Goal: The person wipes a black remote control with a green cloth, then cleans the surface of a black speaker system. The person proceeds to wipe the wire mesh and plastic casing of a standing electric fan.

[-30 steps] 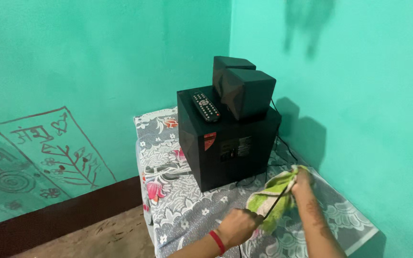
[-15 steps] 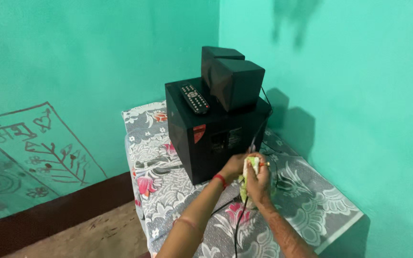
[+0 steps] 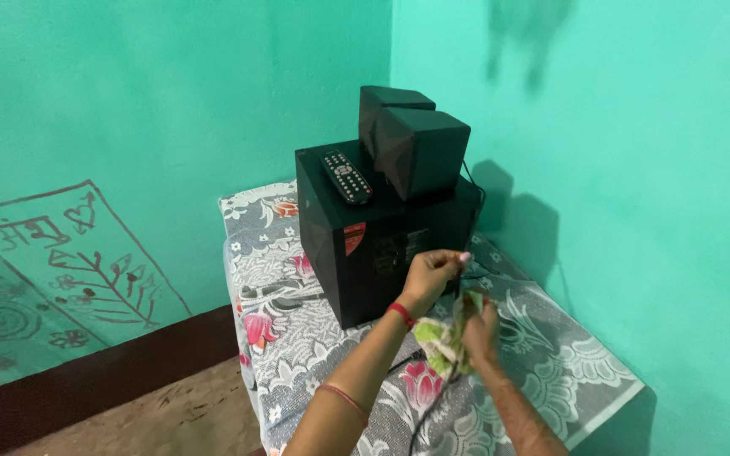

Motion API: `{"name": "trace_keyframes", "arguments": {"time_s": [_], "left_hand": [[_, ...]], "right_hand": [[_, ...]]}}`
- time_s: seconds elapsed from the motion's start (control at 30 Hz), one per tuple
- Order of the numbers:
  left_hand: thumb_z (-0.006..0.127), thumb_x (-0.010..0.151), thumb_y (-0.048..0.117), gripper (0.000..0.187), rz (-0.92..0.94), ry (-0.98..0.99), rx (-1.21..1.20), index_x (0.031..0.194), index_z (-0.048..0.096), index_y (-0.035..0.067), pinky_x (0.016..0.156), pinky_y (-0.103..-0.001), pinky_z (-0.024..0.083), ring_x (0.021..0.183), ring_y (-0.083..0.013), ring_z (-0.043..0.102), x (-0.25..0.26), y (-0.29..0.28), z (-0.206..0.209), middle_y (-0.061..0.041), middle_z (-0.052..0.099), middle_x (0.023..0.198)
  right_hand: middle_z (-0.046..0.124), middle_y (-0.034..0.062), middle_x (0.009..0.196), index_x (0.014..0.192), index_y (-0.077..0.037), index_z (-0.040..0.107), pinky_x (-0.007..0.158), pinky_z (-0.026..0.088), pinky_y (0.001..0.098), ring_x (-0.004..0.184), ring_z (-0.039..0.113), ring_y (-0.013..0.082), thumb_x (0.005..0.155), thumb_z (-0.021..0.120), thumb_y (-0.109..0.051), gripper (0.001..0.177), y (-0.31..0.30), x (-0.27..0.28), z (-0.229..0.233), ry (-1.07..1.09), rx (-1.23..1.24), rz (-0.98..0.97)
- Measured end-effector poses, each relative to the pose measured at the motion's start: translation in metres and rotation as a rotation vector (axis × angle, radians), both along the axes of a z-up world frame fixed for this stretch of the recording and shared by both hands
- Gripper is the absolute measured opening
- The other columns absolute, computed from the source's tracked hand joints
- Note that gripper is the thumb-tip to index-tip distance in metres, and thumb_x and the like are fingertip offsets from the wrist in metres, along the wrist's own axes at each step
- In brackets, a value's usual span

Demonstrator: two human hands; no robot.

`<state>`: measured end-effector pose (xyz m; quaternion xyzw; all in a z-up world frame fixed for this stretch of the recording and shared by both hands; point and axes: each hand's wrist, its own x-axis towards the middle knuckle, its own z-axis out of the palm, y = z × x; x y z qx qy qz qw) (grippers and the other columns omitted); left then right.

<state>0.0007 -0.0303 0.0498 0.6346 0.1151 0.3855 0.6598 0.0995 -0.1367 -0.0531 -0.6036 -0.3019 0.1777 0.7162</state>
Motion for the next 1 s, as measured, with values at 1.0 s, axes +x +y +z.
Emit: {"name": "trace_keyframes", "arguments": {"time_s": [1.0], "left_hand": [[0.069, 0.086, 0.004, 0.008, 0.301, 0.16, 1.16, 0.089, 0.062, 0.002, 0.083, -0.044, 0.05, 0.093, -0.0329, 0.061, -0.087, -0.093, 0.036, -0.013, 0.06, 0.093]], "right_hand": [[0.059, 0.0009, 0.08, 0.12, -0.008, 0.064, 0.059, 0.048, 0.029, 0.065, 0.055, 0.0118, 0.098, 0.068, -0.015, 0.023, 0.082, 0.121, 0.066, 0.365, 0.262, -0.217]]}}
